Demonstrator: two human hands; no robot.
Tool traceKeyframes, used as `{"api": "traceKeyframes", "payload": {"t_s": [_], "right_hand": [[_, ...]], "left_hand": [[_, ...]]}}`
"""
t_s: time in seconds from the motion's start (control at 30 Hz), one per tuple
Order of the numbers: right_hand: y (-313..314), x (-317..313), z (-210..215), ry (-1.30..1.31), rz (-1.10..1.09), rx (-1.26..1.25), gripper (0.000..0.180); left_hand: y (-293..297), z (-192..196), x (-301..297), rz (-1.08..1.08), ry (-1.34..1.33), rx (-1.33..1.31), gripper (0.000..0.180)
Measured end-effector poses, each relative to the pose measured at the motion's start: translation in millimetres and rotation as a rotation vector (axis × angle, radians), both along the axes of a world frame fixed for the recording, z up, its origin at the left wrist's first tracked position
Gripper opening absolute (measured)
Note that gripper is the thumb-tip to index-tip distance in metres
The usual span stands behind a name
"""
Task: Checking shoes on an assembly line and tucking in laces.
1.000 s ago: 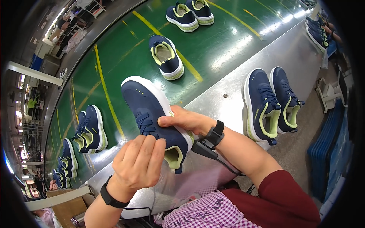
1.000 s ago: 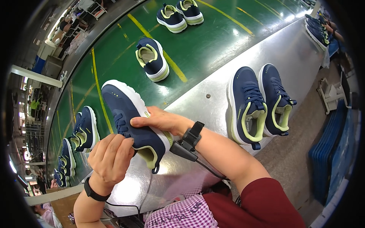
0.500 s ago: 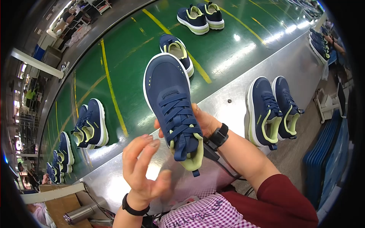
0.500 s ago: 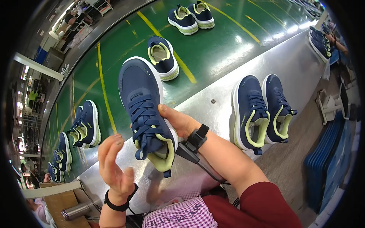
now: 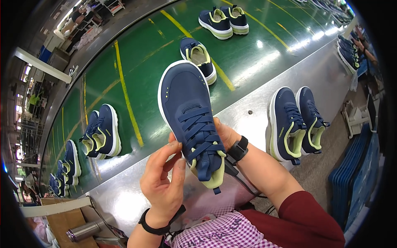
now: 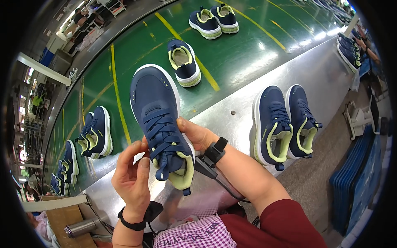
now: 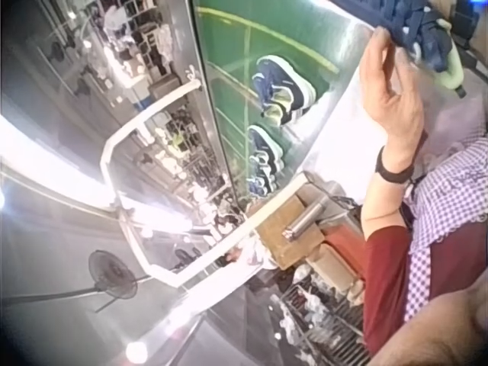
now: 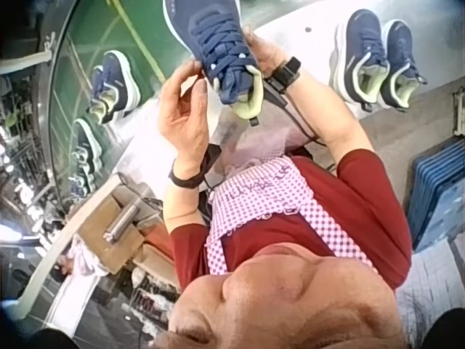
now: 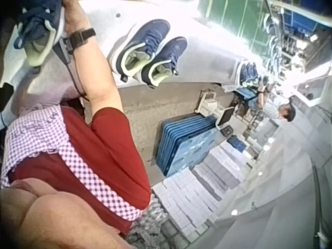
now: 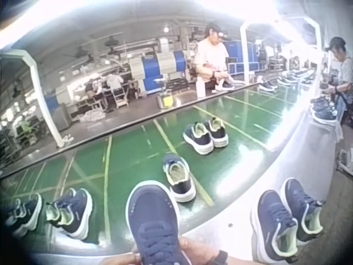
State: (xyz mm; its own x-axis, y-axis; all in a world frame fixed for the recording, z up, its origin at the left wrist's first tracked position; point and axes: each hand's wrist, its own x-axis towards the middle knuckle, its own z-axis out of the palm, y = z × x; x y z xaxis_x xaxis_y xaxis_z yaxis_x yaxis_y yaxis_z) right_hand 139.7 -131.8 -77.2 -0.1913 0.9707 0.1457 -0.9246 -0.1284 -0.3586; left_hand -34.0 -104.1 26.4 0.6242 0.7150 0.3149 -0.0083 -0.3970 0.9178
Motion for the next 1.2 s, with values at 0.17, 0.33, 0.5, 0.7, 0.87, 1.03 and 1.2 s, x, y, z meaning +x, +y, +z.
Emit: {"api": "traceKeyframes", "payload": {"t_s": [0.17,0.33,0.5,0.7,0.87,1.03,1.2], "right_hand": [[0,-1,1,-0.136,-0.088,0.059,0.103],[1,0,1,-0.014,0.025,0.073,0.105],[4,-8,4,-0.130,-0.055,0.079,0.103],[7,-39,5,-0.303,-0.033,0.093,0.099],[-6,-100,12,-0.330,0.051,-0.204,0.073],[-12,-134,23,-1.273,-0.075,-0.319,0.070],[-21,-133,29,-1.790,-0.357,-0.288,0.061]], "left_hand": [[2,7,-4,0.013,0.036,0.027,0.034],[2,19,-9,-0.084,0.086,0.365,0.034],[-3,9,-15,0.000,0.091,0.261,0.038],[6,-10,-60,0.038,0.011,0.029,0.043],[-8,-7,-114,0.170,0.199,0.144,0.034],[-13,-19,-149,0.400,0.339,0.025,0.041],[-18,-46,-152,0.404,0.180,-0.218,0.040]]}}
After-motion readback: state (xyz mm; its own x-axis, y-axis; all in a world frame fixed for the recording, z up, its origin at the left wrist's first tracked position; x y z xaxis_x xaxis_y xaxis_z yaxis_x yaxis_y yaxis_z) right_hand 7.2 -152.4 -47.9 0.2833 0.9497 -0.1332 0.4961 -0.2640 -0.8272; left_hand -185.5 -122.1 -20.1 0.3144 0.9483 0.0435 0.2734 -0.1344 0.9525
